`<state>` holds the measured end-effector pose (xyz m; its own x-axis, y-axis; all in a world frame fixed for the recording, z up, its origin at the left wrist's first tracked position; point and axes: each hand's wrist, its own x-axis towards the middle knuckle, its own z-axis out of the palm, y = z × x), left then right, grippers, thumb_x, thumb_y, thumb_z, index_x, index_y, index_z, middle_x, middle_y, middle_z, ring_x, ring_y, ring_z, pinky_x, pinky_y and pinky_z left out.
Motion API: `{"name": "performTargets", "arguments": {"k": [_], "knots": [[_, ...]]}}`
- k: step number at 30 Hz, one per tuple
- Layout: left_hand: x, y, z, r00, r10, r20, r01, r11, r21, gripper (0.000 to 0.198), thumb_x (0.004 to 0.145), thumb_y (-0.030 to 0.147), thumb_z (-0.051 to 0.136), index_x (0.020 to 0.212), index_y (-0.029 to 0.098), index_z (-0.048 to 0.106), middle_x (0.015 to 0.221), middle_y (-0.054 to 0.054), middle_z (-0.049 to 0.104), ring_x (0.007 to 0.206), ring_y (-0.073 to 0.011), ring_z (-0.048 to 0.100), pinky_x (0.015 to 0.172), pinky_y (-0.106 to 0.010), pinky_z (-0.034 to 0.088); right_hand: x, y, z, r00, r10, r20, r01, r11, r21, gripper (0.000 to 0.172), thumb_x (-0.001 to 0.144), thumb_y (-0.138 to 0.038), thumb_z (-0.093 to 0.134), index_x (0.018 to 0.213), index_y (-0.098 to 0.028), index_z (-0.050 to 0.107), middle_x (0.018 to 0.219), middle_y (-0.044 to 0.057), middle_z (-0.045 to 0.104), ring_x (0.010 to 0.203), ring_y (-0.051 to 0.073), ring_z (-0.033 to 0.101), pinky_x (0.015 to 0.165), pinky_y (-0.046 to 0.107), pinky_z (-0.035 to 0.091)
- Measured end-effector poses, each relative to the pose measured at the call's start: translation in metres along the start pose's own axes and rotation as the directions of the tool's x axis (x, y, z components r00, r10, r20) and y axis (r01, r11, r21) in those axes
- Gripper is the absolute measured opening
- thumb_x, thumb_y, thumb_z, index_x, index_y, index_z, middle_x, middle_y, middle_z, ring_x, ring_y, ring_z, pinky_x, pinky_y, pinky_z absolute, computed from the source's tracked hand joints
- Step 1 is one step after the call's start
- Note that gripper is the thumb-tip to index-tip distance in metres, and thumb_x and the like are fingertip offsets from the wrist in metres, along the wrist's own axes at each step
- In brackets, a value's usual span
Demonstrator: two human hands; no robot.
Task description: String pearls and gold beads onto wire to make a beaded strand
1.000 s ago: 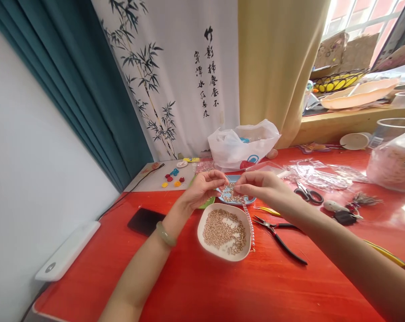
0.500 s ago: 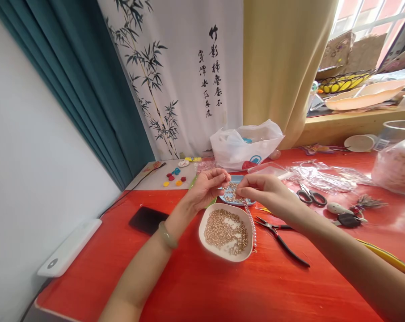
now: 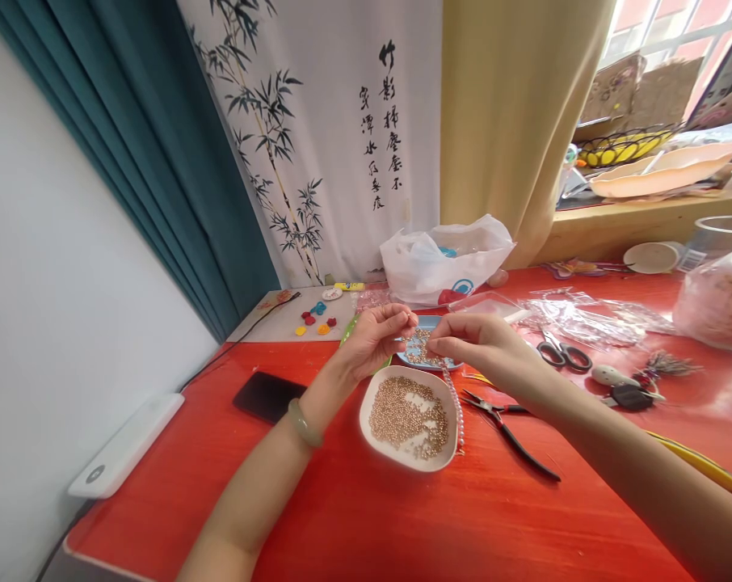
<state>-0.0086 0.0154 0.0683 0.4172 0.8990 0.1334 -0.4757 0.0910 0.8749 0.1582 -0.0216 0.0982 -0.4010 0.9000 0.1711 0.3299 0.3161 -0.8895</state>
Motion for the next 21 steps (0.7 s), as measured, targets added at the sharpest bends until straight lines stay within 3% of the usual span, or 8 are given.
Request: {"name": "performTargets", "arguments": {"k": [21], "knots": [[0.0027, -0.0041, -0.0031, 1.0, 0.005, 0.0, -0.005, 0.999, -0.038, 0.02, 0.06, 0.024, 0.071, 0.07, 0.011, 0.061, 0.068, 0.001, 0.053, 0.052, -0.0013, 0.043, 0.041, -0.008, 0.041, 0.0013, 0.0033, 0.0, 1.0, -0.012, 0.0, 0.012, 1.0, -0.002, 0.015, 0.072, -0.026, 0.049, 0.06, -0.019, 0.054, 0.06, -0.001, 0.051, 0.058, 0.012, 0.045, 0.055, 0.028, 0.034]]}}
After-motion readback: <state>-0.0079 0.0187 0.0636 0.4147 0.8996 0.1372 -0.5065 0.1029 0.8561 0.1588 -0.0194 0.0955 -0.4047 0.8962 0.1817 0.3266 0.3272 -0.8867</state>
